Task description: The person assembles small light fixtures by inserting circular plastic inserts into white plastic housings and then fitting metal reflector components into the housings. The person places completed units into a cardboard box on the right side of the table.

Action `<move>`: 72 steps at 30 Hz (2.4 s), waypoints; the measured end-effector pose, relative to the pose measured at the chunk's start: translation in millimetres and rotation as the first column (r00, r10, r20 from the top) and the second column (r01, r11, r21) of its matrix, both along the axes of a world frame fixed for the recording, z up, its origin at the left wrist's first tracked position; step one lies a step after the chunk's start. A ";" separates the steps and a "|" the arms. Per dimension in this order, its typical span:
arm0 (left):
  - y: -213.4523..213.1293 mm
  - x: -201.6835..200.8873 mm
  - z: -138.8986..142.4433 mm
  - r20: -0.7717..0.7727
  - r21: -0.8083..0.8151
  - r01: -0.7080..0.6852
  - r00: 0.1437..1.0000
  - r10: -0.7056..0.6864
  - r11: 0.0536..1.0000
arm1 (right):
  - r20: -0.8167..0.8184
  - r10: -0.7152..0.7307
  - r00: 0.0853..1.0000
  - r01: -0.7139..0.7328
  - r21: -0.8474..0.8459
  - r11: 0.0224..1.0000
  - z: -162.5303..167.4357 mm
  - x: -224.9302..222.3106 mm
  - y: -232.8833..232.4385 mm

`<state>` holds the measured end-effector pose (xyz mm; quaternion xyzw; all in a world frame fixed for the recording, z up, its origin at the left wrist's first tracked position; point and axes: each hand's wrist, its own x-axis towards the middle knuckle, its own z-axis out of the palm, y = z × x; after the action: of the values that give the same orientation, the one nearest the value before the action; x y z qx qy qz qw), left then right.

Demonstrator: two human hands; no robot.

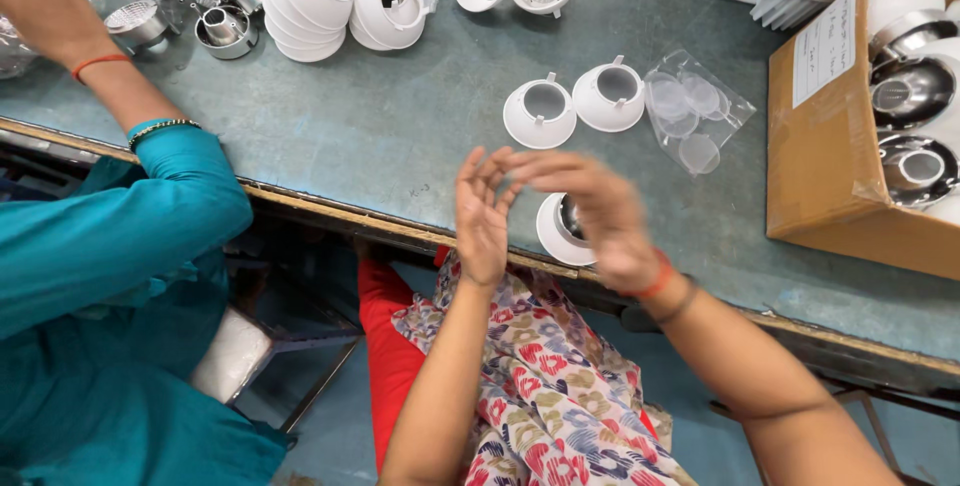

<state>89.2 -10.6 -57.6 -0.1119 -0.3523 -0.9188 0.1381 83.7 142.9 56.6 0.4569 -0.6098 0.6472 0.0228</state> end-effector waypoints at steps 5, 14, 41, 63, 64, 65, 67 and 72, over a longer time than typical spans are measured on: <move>-1.1 -5.1 -10.2 0.105 0.113 -0.025 0.994 0.013 0.993 | -0.148 -0.056 0.987 0.101 0.321 0.942 -10.9 -12.0 -20.4; -4.4 -5.6 -16.4 0.111 0.039 -0.002 0.994 -0.002 0.999 | -0.473 -0.336 0.815 0.554 0.464 0.691 5.8 6.2 28.3; -4.8 6.1 -6.8 0.128 -0.208 0.019 0.992 0.008 0.978 | -0.298 -0.944 -0.140 0.976 0.118 -0.182 11.4 71.0 408.2; 9.5 -2.8 -16.5 0.117 -0.308 -0.066 0.987 0.106 0.949 | -0.427 -0.627 0.651 0.743 0.191 0.641 -30.5 -83.6 90.2; 11.9 -4.9 -13.1 0.118 -0.339 -0.078 0.985 0.125 0.938 | -0.489 -0.607 0.626 0.754 0.185 0.630 -36.4 -93.4 78.8; 13.0 -8.9 -9.4 0.116 -0.367 -0.091 0.983 0.142 0.926 | -0.552 -0.584 0.595 0.767 0.173 0.617 -42.3 -100.0 68.8; 13.3 -19.4 -3.9 0.118 -0.475 -0.133 0.970 0.213 0.870 | -0.616 -0.560 0.554 0.781 0.151 0.606 -52.4 -105.7 58.9; -5.3 -71.0 0.3 -0.111 -0.826 -0.393 0.817 0.566 0.405 | -0.627 -0.575 0.525 0.816 0.177 0.551 -63.2 -104.3 63.8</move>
<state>18.2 -15.9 -57.3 0.0298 -0.7645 -0.5726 0.2946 -20.6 206.7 -6.6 0.3053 -0.8465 0.2755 0.3381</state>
